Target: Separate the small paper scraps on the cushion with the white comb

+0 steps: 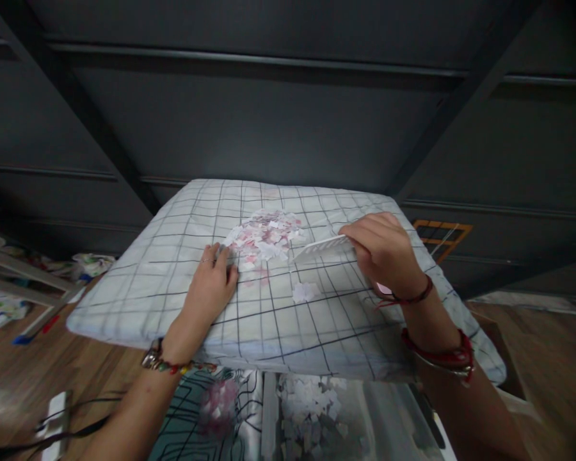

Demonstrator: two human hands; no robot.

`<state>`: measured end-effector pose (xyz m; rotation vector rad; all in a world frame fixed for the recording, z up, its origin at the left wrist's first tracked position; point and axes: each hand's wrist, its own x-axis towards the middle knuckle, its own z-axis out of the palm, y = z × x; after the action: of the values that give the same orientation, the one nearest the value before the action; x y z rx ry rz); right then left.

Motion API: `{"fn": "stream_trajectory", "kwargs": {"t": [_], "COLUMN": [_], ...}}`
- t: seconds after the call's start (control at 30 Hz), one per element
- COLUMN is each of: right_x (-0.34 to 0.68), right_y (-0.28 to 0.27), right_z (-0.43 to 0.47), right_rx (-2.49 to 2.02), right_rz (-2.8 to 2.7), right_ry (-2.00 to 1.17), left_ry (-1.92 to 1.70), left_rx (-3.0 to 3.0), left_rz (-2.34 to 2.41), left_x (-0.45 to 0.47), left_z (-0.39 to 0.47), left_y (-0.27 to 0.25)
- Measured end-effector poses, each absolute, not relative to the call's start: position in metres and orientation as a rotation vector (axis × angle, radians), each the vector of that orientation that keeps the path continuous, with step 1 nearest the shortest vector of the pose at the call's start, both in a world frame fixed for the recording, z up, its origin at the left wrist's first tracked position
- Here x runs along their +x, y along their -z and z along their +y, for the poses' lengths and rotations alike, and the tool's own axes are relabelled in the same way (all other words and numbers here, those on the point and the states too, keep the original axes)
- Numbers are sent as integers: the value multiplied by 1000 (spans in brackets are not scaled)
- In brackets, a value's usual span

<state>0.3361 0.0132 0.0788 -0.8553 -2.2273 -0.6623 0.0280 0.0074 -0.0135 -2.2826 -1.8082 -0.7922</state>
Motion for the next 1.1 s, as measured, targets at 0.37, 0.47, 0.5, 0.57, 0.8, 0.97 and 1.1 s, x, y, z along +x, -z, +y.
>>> {"fn": "stream_trajectory", "kwargs": {"t": [0.37, 0.47, 0.5, 0.57, 0.8, 0.97, 1.1], "right_x": [336, 329, 327, 325, 326, 327, 328], "right_y": [-80, -74, -72, -70, -69, -69, -69], "right_z": [12, 15, 15, 17, 19, 18, 18], "right_rx": [-832, -902, -917, -936, -968, -953, -1004], "right_rz": [-2162, -2136, -2138, -2147, -2118, -2103, -2113], "right_ry": [536, 599, 617, 645, 730, 719, 756], "left_ry": [805, 817, 824, 832, 773, 794, 817], "left_rx": [-2291, -2291, -2292, -2290, -2296, -2286, -2285], "left_rz": [-1844, -1839, -1835, -1832, -1833, -1822, -1823], "left_x": [29, 29, 29, 29, 29, 28, 28], "left_z": [7, 7, 7, 7, 6, 6, 6], "left_y": [13, 13, 13, 13, 12, 14, 14]}}
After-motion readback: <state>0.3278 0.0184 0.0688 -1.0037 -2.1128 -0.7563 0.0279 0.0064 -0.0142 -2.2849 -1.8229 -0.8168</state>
